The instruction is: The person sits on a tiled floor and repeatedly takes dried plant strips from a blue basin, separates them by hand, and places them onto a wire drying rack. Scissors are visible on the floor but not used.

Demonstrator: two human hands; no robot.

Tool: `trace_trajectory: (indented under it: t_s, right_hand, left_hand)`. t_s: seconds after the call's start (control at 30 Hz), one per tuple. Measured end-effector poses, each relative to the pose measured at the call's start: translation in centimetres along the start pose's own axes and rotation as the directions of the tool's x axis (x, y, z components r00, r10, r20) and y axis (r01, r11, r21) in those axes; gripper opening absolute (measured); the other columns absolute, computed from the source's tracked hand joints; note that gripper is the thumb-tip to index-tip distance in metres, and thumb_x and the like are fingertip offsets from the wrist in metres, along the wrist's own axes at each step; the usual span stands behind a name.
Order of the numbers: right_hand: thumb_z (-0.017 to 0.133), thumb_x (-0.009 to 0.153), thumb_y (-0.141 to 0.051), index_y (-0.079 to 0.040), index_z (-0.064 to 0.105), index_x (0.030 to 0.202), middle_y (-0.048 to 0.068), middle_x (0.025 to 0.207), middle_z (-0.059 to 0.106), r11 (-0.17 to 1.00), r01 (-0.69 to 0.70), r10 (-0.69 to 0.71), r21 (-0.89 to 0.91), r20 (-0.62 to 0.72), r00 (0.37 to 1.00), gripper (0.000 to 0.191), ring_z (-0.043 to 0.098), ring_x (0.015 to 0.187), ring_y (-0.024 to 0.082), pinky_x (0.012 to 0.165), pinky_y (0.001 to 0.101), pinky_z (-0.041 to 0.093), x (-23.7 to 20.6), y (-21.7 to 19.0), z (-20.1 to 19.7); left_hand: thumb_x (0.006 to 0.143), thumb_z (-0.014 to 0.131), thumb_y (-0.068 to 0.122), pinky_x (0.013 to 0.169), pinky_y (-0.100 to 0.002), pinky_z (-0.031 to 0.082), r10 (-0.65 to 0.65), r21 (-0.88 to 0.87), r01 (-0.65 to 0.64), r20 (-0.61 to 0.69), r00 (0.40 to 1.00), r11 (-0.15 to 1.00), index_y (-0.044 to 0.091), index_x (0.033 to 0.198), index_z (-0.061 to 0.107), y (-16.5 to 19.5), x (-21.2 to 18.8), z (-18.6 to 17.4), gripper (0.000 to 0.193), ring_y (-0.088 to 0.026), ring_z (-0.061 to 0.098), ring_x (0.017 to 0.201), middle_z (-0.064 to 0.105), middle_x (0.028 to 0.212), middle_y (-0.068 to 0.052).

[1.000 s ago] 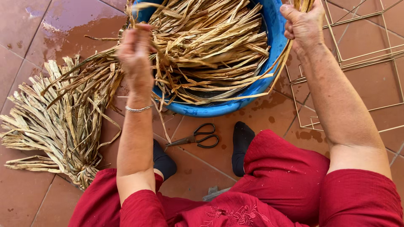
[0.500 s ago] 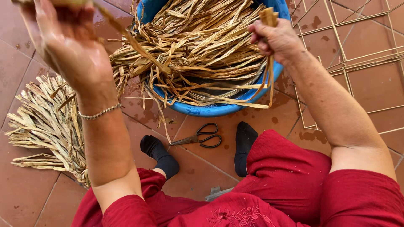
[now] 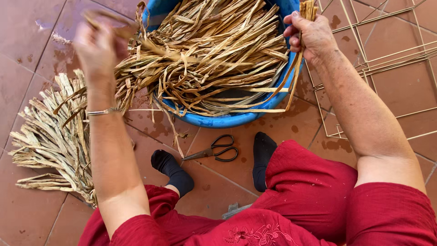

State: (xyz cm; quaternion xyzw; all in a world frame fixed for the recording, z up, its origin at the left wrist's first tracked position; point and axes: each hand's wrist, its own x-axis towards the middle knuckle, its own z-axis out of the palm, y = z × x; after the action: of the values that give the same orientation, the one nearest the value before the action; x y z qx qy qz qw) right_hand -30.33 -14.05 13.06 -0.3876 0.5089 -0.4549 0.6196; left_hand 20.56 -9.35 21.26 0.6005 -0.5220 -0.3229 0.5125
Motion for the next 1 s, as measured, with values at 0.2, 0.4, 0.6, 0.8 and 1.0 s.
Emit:
trace_trajectory:
  t_s: [0.2,0.4,0.6,0.8,1.0]
  right_hand:
    - [0.06,0.108,-0.029,-0.007,0.065,0.102,0.002,0.072,0.063,0.996,-0.088,0.085,-0.03,-0.093,0.992,0.023,0.052,0.05,0.006,0.043,0.0245,0.044,0.1,1.2,-0.1]
    - [0.064,0.107,-0.026,-0.006,0.066,0.102,-0.002,0.067,0.057,0.991,-0.128,0.125,-0.038,-0.089,0.988,0.021,0.042,0.046,0.004,0.039,0.0217,0.033,0.6,2.0,0.2]
    - [0.064,0.105,-0.024,-0.004,0.066,0.102,0.0,0.068,0.059,0.984,-0.176,0.176,-0.003,-0.059,0.983,0.02,0.045,0.047,0.005,0.04,0.0226,0.036,1.1,2.6,0.0]
    - [0.065,0.104,-0.026,-0.006,0.068,0.11,0.003,0.087,0.071,0.988,-0.147,0.145,-0.057,-0.032,0.989,0.021,0.063,0.062,0.007,0.051,0.0259,0.055,0.4,2.5,2.3]
    - [0.062,0.106,-0.026,-0.005,0.068,0.119,0.004,0.102,0.073,0.998,0.002,-0.012,0.055,0.169,0.986,0.026,0.072,0.08,0.01,0.065,0.0289,0.063,-1.3,1.7,5.1]
  left_hand:
    - [0.105,0.07,0.02,0.051,-0.034,0.05,0.24,0.935,-0.277,0.223,0.945,0.221,0.006,0.092,0.07,-9.2,-3.5,5.0,0.019,-0.018,0.062,0.059,0.067,0.071,-0.008]
    - [0.088,0.067,0.006,0.071,-0.033,0.054,0.467,0.51,-0.777,0.621,0.629,0.369,0.008,0.083,0.067,-12.8,-7.1,24.9,0.006,-0.021,0.061,0.085,0.065,0.085,-0.009]
    - [0.078,0.062,0.015,0.076,-0.041,0.047,0.494,0.709,-0.652,0.48,0.725,0.267,0.012,0.08,0.069,-12.5,-7.2,30.2,0.008,-0.024,0.06,0.093,0.065,0.087,-0.007]
    - [0.108,0.051,0.022,0.059,-0.029,0.047,-0.002,0.141,-0.046,0.319,0.948,0.989,0.008,0.094,0.068,-9.5,-6.5,30.4,0.026,-0.011,0.061,0.061,0.065,0.069,0.0]
    - [0.111,0.047,0.028,0.043,-0.018,0.037,-0.145,-0.47,0.475,0.58,0.802,0.744,0.009,0.112,0.061,-3.5,-9.2,31.3,0.024,-0.003,0.05,0.053,0.058,0.068,0.003]
